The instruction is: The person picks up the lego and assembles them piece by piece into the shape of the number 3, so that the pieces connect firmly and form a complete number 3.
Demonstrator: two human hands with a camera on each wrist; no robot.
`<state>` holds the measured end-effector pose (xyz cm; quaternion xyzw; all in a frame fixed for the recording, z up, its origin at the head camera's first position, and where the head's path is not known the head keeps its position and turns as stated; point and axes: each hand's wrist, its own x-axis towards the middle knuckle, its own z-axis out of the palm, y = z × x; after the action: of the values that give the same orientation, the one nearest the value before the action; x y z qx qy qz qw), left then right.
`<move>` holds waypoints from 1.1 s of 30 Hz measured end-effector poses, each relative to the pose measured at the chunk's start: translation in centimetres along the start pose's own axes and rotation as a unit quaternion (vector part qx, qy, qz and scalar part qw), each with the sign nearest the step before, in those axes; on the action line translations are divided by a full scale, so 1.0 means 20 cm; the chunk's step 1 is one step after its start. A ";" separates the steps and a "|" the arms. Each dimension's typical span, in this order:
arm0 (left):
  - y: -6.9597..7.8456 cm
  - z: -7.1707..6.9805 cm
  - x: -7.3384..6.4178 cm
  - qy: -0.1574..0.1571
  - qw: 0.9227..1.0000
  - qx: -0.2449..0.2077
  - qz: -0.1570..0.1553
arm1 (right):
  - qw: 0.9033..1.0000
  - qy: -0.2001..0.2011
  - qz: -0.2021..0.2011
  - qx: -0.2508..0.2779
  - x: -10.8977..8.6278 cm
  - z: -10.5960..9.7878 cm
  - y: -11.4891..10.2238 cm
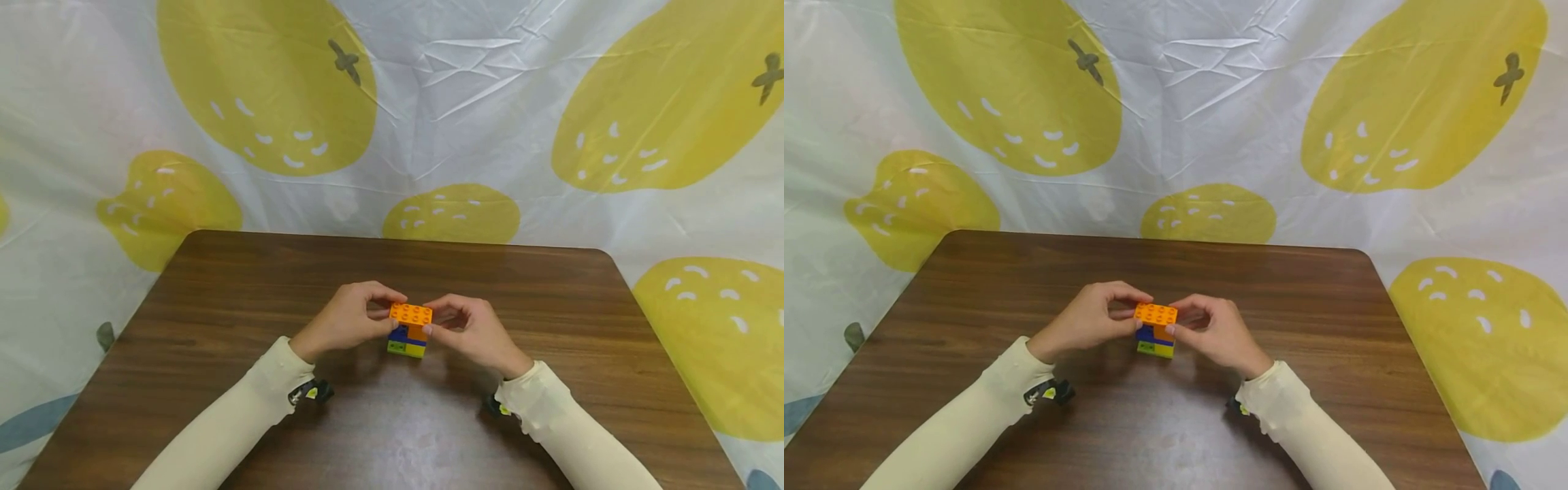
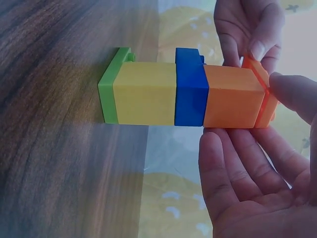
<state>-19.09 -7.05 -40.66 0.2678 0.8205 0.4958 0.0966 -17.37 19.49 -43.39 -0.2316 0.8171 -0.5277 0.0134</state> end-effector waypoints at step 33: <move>-0.03 -0.02 0.01 -0.007 0.999 -0.010 -0.043 | 1.000 0.008 0.007 -0.015 0.01 0.02 -0.02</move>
<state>-19.49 -7.40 -40.94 0.2347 0.8255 0.4973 0.1266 -17.25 19.02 -43.26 -0.2220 0.8264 -0.5174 0.0071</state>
